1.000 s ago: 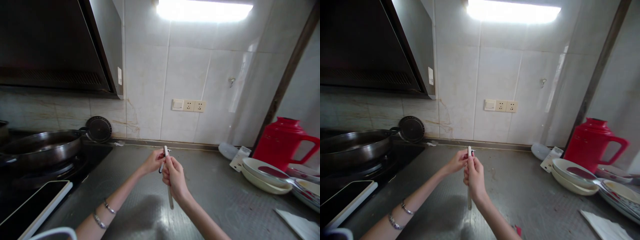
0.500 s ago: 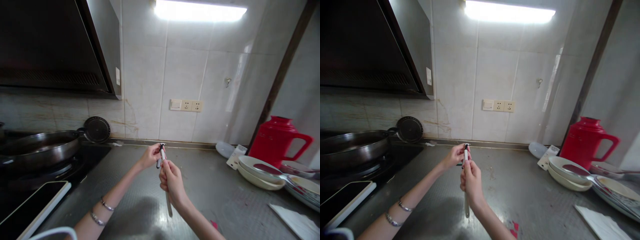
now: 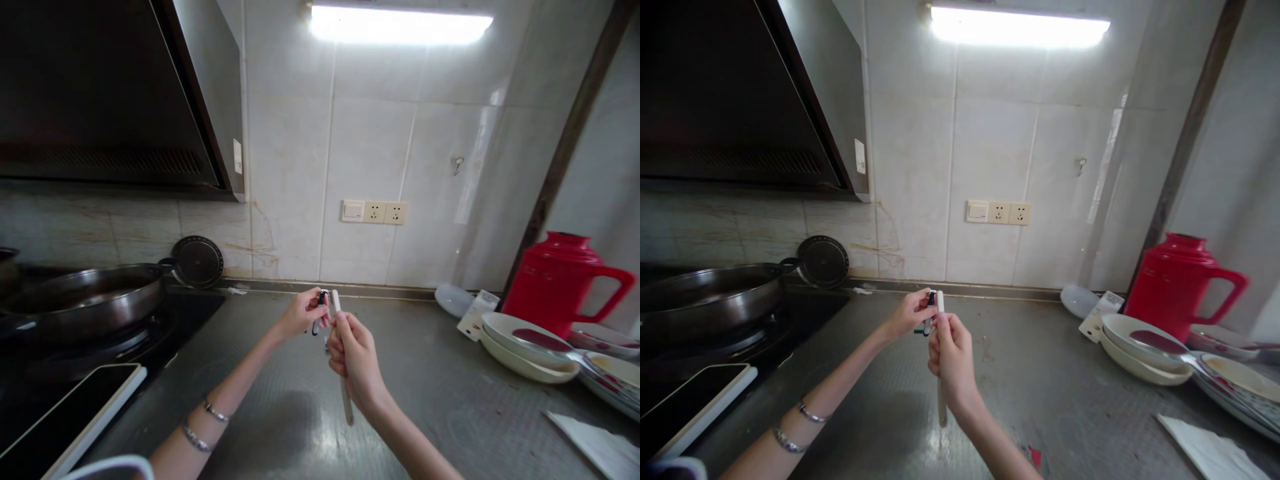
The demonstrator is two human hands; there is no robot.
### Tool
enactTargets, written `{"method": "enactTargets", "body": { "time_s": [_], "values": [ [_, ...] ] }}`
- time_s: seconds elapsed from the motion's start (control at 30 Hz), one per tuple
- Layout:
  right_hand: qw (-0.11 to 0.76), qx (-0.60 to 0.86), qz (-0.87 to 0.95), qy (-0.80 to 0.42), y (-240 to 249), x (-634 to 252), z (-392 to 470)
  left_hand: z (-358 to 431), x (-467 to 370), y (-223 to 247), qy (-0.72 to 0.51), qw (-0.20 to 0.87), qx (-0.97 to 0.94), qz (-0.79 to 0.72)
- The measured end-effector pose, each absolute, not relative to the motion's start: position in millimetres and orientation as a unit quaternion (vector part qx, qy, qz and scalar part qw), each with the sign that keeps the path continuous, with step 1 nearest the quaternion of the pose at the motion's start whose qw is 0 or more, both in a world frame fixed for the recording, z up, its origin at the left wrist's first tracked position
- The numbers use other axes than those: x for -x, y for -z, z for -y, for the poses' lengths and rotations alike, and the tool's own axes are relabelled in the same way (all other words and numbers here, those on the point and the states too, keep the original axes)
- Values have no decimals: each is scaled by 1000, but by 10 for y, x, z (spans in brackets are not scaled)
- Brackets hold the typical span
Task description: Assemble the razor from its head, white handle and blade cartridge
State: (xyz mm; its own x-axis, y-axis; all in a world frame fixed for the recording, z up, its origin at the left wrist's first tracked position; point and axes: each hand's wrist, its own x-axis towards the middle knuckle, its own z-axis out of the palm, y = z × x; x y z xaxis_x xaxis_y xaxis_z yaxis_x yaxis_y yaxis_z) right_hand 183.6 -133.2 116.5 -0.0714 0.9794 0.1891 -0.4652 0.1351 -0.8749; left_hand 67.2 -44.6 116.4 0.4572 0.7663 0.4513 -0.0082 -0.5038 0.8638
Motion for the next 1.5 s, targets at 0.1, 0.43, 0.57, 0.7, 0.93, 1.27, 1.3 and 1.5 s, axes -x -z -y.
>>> {"method": "enactTargets", "body": {
  "time_s": [0.1, 0.43, 0.57, 0.7, 0.93, 1.27, 1.3, 1.5],
  "values": [
    [635, 276, 437, -575, -1240, -1861, 1293, 459, -685, -1156, -447, 426, -745, -254],
    [551, 313, 426, -646, -947, -1728, 1543, 446, -678, -1128, -439, 394, -773, -234],
    [583, 309, 428, -618, -1036, -1832, 1526, 463, -670, -1160, -452, 344, -784, -253],
    [603, 317, 419, -600, -1031, -1871, 1440, 482, -675, -1173, -458, 305, -791, -268],
    [561, 322, 452, -614, -909, -1750, 1493, 484, -704, -1126, -466, 291, -803, -233],
    [568, 323, 461, -601, -882, -1794, 1482, 469, -706, -1087, -461, 298, -794, -260],
    [555, 323, 467, -608, -876, -1788, 1490, 469, -704, -1088, -464, 299, -794, -255],
    [590, 325, 441, -593, -913, -1858, 1472, 481, -677, -1130, -459, 262, -806, -267]
  ]
}}
